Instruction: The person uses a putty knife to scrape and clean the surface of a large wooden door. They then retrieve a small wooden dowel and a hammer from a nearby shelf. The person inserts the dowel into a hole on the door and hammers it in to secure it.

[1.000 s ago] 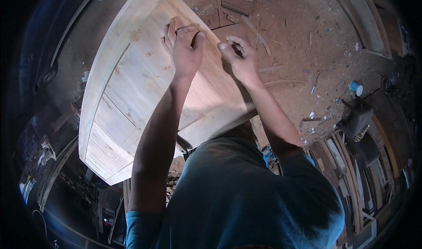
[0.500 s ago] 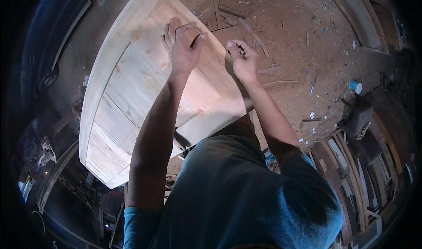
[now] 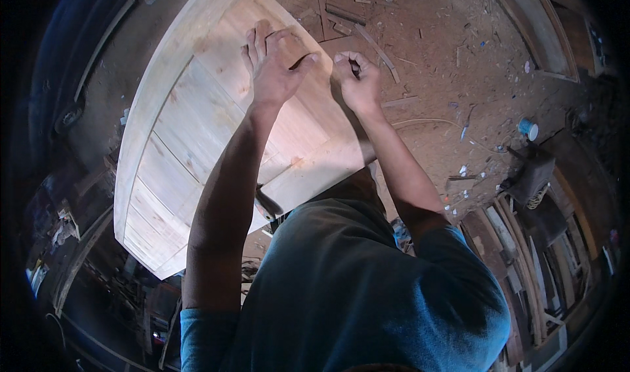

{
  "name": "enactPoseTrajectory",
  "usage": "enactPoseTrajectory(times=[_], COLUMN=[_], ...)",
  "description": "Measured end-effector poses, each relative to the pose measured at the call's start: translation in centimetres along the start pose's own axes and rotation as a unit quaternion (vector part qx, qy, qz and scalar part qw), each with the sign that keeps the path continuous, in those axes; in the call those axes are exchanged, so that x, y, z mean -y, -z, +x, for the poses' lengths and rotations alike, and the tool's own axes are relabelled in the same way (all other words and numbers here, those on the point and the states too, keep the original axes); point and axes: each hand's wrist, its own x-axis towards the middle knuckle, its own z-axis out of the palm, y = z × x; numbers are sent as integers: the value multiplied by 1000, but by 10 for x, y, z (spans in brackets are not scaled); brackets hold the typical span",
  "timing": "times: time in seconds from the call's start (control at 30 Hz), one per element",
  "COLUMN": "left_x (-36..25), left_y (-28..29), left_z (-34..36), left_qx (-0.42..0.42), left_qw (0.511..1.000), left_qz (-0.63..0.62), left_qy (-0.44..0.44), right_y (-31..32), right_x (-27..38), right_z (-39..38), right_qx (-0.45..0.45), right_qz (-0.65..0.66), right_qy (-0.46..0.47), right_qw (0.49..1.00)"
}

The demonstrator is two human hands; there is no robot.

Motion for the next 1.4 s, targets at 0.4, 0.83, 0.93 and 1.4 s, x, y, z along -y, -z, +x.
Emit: enactPoseTrajectory(times=[0.4, 0.83, 0.93, 1.4], left_x=[-11, -5, -4, -66], left_y=[12, 11, 10, 131], left_z=[-22, 3, 2, -81], left_qx=[41, 38, 24, 22], left_qw=[987, 977, 981, 884], left_qz=[113, 197, 184, -410], left_qy=[-109, -68, -57, 223], right_y=[0, 3, 8, -22], right_x=[3, 0, -8, 101], right_z=[-1, -2, 1, -79], right_qx=[-23, -52, -32, 142], right_qz=[46, 73, 48, 178], right_qy=[8, 26, 19, 45], right_qw=[999, 996, 998, 973])
